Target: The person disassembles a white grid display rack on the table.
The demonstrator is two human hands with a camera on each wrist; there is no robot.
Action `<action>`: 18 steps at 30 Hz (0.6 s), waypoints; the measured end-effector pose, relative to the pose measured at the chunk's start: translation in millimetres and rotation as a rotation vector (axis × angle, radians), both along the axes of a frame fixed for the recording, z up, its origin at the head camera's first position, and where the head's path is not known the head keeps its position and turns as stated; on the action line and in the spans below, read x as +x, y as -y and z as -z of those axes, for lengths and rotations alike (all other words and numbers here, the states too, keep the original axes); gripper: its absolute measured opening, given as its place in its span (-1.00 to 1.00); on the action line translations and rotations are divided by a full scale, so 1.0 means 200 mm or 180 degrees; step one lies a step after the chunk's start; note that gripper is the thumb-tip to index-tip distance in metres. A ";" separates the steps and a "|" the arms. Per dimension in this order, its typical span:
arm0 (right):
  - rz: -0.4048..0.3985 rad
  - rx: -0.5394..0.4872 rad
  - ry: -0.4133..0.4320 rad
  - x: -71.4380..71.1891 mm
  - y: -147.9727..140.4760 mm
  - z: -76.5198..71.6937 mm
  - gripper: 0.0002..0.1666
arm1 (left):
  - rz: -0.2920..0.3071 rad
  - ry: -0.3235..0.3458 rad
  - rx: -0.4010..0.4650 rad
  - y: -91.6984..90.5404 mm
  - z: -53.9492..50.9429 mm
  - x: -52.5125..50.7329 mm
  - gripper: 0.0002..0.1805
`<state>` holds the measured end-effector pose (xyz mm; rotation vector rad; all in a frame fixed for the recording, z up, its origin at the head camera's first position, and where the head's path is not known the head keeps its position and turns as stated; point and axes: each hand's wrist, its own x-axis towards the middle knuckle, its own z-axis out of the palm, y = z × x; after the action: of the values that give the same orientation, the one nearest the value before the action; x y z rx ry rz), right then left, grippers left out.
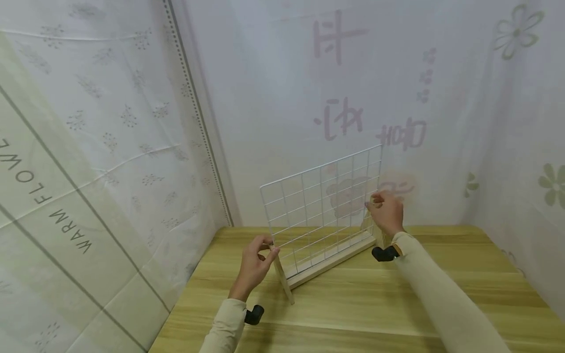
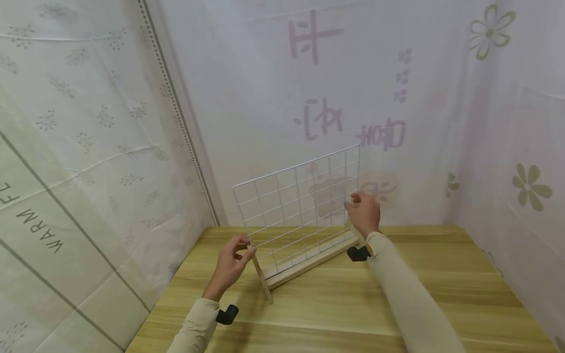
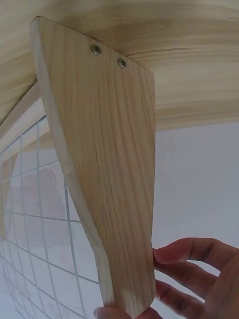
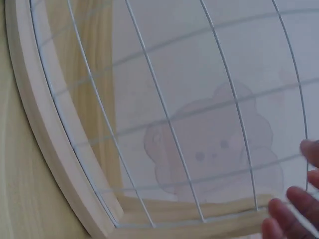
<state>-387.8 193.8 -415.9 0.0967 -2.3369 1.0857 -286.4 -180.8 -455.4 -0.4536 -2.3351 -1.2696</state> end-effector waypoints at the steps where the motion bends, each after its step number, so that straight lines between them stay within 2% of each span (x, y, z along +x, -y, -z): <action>1: -0.0046 -0.0054 -0.0091 0.01 0.02 0.01 -0.61 | 0.0002 0.0010 0.0041 0.00 0.00 0.00 -0.81; 4: -0.0206 0.0072 -0.0492 0.03 0.07 0.02 -0.56 | -0.0003 0.0007 0.0098 -0.01 0.02 -0.01 -0.82; 8: -0.0296 0.0712 -0.1210 0.04 0.11 0.03 -0.45 | 0.0006 -0.0015 0.0140 -0.01 0.02 0.00 -0.83; 10: -0.0285 0.0993 -0.1488 0.04 0.12 0.03 -0.36 | 0.0012 -0.0025 0.0172 -0.01 0.02 0.00 -0.83; 14: -0.0305 0.1228 -0.1718 0.01 0.13 0.01 -0.19 | -0.0016 -0.0040 0.0196 -0.01 0.02 0.01 -0.83; 18: -0.0314 0.1241 -0.1701 -0.02 0.13 0.00 -0.13 | -0.0034 -0.0022 0.0198 -0.01 0.02 0.00 -0.83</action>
<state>-391.0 167.7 -416.1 0.5781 -2.0272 0.5393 -285.6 -177.9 -460.4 -0.4239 -2.2823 -1.3295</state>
